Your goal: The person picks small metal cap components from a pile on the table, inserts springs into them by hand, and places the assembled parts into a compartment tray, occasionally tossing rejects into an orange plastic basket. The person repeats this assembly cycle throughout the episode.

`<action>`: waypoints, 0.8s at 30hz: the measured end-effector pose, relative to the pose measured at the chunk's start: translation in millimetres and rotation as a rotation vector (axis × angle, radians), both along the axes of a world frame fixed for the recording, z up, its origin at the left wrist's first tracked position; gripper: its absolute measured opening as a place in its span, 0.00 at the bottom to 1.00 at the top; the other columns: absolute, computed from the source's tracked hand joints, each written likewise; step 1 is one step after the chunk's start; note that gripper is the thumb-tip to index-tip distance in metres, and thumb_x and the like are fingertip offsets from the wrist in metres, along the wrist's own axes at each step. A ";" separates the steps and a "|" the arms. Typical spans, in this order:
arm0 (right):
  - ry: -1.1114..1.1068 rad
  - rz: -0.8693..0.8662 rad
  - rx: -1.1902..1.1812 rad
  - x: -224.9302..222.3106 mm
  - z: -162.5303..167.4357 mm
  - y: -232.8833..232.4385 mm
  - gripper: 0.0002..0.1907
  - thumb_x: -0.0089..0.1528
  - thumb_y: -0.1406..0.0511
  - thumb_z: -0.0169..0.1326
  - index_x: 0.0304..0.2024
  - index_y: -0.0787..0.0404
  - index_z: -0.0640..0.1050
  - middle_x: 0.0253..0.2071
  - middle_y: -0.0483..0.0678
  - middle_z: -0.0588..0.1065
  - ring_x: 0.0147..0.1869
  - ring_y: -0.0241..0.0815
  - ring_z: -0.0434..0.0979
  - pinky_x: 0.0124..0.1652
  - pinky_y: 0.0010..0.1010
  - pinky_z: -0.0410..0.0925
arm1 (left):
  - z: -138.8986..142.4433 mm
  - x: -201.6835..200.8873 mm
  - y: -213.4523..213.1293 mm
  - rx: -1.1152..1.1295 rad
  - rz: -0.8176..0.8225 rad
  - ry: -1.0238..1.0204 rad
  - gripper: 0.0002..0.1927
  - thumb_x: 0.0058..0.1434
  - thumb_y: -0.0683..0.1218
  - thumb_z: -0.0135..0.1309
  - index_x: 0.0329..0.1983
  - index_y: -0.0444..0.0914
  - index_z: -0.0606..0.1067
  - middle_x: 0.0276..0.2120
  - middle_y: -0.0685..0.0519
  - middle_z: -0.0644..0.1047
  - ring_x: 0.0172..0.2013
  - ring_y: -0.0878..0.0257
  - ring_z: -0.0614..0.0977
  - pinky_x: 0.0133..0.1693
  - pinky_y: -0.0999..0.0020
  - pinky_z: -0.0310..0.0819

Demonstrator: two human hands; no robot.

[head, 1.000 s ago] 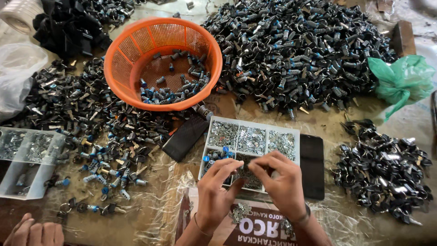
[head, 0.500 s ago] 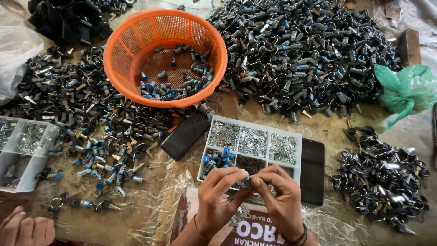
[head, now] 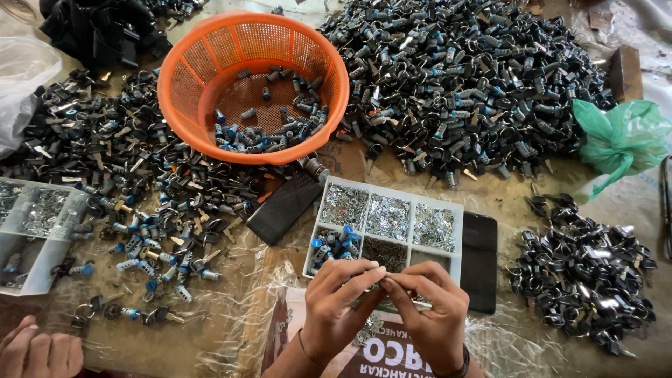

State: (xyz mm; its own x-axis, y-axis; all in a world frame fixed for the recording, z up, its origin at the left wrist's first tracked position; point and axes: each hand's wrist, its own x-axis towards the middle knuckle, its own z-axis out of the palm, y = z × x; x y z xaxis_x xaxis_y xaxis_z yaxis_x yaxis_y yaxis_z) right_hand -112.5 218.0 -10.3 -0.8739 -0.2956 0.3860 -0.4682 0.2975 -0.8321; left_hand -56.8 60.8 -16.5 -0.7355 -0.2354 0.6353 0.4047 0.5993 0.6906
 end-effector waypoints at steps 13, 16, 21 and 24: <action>-0.479 0.133 -0.189 -4.3 -15.4 13.5 0.05 0.61 0.71 0.60 0.34 0.71 0.82 0.35 0.46 0.75 0.37 0.31 0.73 0.35 0.21 0.66 | 1.1 -0.1 1.1 0.084 0.011 -0.005 0.22 0.48 0.42 0.73 0.46 0.38 0.80 0.43 0.51 0.82 0.41 0.56 0.84 0.43 0.64 0.78; -0.489 0.115 -0.193 -5.6 -9.8 12.4 0.05 0.61 0.72 0.60 0.35 0.71 0.83 0.36 0.46 0.75 0.37 0.31 0.74 0.35 0.21 0.67 | 1.2 0.4 1.7 0.082 0.011 -0.003 0.21 0.49 0.42 0.73 0.46 0.38 0.80 0.43 0.51 0.82 0.41 0.56 0.84 0.42 0.65 0.78; -0.368 0.152 -0.124 -9.2 -5.3 12.1 0.05 0.58 0.72 0.63 0.36 0.69 0.83 0.35 0.45 0.77 0.37 0.30 0.76 0.36 0.21 0.69 | 2.2 -0.1 1.0 0.072 -0.004 0.009 0.19 0.51 0.41 0.72 0.46 0.38 0.80 0.43 0.52 0.82 0.40 0.57 0.83 0.41 0.65 0.77; -0.482 0.169 -0.109 -13.9 -6.8 12.8 0.05 0.57 0.72 0.64 0.35 0.70 0.84 0.34 0.46 0.77 0.36 0.31 0.75 0.34 0.22 0.68 | 2.7 -0.2 0.0 0.022 0.004 0.024 0.18 0.52 0.40 0.71 0.46 0.38 0.80 0.43 0.52 0.82 0.40 0.57 0.83 0.40 0.65 0.77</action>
